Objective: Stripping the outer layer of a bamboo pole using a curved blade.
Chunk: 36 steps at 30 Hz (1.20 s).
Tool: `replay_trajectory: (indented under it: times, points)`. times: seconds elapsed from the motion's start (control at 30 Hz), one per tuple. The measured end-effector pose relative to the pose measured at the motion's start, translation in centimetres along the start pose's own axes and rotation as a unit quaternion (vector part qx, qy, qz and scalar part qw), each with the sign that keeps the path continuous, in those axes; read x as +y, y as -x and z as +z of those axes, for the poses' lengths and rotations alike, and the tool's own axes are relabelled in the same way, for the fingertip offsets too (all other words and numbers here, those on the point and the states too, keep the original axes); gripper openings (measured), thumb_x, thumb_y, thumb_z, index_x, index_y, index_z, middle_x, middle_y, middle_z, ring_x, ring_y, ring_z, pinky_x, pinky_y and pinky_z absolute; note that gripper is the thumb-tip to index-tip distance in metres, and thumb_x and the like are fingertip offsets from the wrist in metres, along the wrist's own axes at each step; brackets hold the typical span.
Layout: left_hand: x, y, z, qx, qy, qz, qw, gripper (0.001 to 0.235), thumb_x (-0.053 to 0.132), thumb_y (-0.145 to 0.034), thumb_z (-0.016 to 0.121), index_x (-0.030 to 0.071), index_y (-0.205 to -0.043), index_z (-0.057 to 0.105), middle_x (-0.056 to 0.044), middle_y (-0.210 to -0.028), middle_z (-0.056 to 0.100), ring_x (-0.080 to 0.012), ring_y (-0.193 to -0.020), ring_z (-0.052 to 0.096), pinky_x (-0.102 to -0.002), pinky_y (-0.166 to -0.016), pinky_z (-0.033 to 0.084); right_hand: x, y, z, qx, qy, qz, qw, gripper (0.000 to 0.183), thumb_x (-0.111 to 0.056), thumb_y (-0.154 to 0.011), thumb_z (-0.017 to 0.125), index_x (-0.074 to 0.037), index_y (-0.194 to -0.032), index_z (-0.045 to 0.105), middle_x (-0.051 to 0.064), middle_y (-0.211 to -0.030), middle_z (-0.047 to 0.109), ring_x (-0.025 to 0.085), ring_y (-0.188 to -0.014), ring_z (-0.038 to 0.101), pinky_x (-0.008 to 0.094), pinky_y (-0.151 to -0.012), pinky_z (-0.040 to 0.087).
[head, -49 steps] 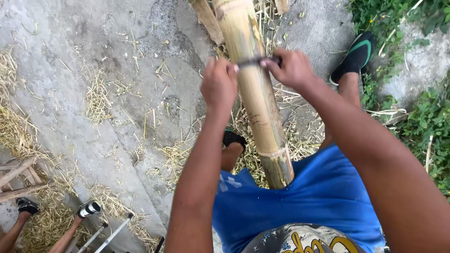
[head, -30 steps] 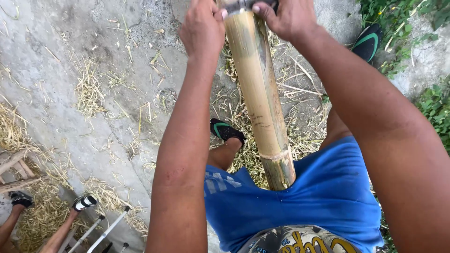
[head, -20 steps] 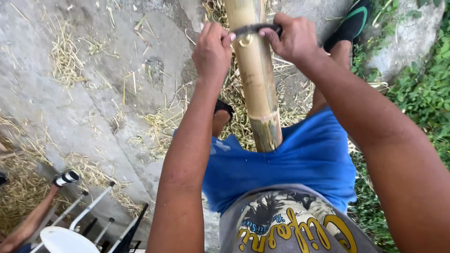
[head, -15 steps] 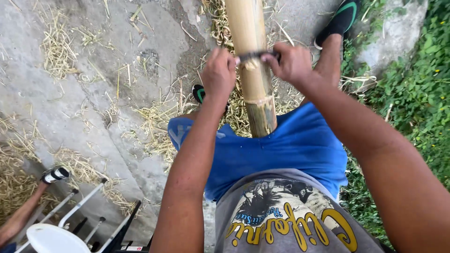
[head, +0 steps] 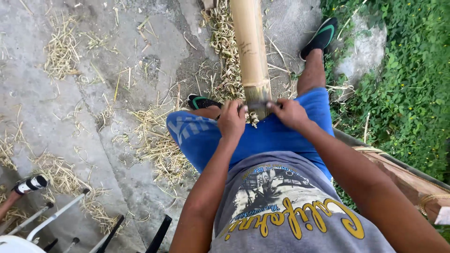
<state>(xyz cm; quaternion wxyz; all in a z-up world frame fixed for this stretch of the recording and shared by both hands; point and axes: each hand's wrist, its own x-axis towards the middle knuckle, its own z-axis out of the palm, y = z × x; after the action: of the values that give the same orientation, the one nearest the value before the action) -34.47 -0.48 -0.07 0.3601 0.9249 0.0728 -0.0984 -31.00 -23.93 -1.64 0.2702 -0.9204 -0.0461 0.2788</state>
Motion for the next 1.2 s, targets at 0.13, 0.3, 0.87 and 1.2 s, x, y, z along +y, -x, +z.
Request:
replay_trajectory:
  times: [0.13, 0.3, 0.87, 1.2]
  points:
    - [1.0, -2.5, 0.2, 0.189, 0.057, 0.048, 0.979, 0.049, 0.027, -0.091, 0.076, 0.009, -0.132, 0.055, -0.013, -0.121, 0.059, -0.0341, -0.116, 0.061, -0.049, -0.096, 0.052, 0.5, -2.4, -2.4, 0.118, -0.234, 0.104, 0.959, 0.053, -0.055, -0.101, 0.061, -0.003, -0.091, 0.066, 0.015, -0.067, 0.061, 0.030, -0.058, 0.060, 0.046, -0.053, 0.048]
    - [1.4, -9.0, 5.2, 0.120, 0.179, -0.088, 0.973, 0.095, 0.045, -0.080, 0.087, 0.002, -0.148, 0.037, -0.023, -0.134, 0.051, -0.0386, -0.123, 0.056, -0.052, -0.100, 0.049, -0.2, -6.0, -5.3, 0.137, -0.562, 0.158, 0.801, 0.049, -0.054, -0.103, 0.057, -0.011, -0.081, 0.055, 0.000, -0.064, 0.053, 0.010, -0.046, 0.044, 0.030, -0.041, 0.036]
    - [1.8, -16.1, 3.9, -0.127, 0.413, -0.121, 0.894, 0.100, 0.019, -0.058, 0.098, 0.002, -0.139, 0.043, -0.013, -0.124, 0.069, -0.0257, -0.112, 0.070, -0.041, -0.100, 0.057, -1.4, -14.2, -10.4, 0.145, -0.611, 0.209, 0.750, 0.046, -0.051, -0.103, 0.053, -0.009, -0.084, 0.055, 0.001, -0.060, 0.050, 0.012, -0.043, 0.042, 0.037, -0.045, 0.048]
    - [1.1, -17.6, 2.5, -0.247, 0.425, -0.128, 0.861, 0.097, 0.021, -0.061, 0.095, 0.002, -0.141, 0.043, -0.016, -0.125, 0.068, -0.0274, -0.113, 0.069, -0.042, -0.100, 0.055, -3.1, -19.8, -10.2, 0.091, -0.409, 0.070, 0.905, 0.042, -0.042, -0.103, 0.062, -0.004, -0.085, 0.058, 0.001, -0.059, 0.053, 0.012, -0.044, 0.049, 0.033, -0.039, 0.040]
